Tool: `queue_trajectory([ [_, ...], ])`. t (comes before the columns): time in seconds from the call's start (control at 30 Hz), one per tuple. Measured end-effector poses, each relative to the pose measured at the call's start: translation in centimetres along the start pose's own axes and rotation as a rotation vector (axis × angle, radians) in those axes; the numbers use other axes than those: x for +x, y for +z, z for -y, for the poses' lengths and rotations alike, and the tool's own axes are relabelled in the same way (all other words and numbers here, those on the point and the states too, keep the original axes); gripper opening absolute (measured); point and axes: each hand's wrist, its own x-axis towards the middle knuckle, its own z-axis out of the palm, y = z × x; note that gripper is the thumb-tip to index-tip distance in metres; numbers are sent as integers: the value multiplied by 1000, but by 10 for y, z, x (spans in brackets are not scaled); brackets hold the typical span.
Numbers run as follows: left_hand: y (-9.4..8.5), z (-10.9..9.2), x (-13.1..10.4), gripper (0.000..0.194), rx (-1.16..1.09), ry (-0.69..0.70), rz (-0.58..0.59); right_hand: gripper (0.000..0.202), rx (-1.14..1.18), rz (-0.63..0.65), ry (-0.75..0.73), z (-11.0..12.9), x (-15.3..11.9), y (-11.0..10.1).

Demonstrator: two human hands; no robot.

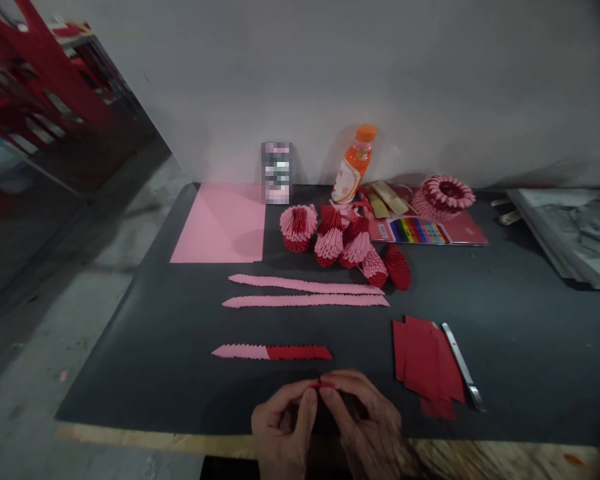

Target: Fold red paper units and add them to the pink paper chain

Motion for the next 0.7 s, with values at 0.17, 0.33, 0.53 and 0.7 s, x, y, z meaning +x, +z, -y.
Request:
queue_trajectory([
  [0.17,-5,7,7,49,18,29,15,13,-15,71,-186,-3,4,-1],
  [0.33,-13,-4,4,47,90,31,13,24,-68,106,-389,-16,-5,-15],
  [0.53,-25,-9,-1,48,10,-62,153,50,-337,278,-550,-33,-24,-47],
  [0.7,-32,8,-1,44,-119,-105,239,33,-416,367,-494,-24,-12,-62],
])
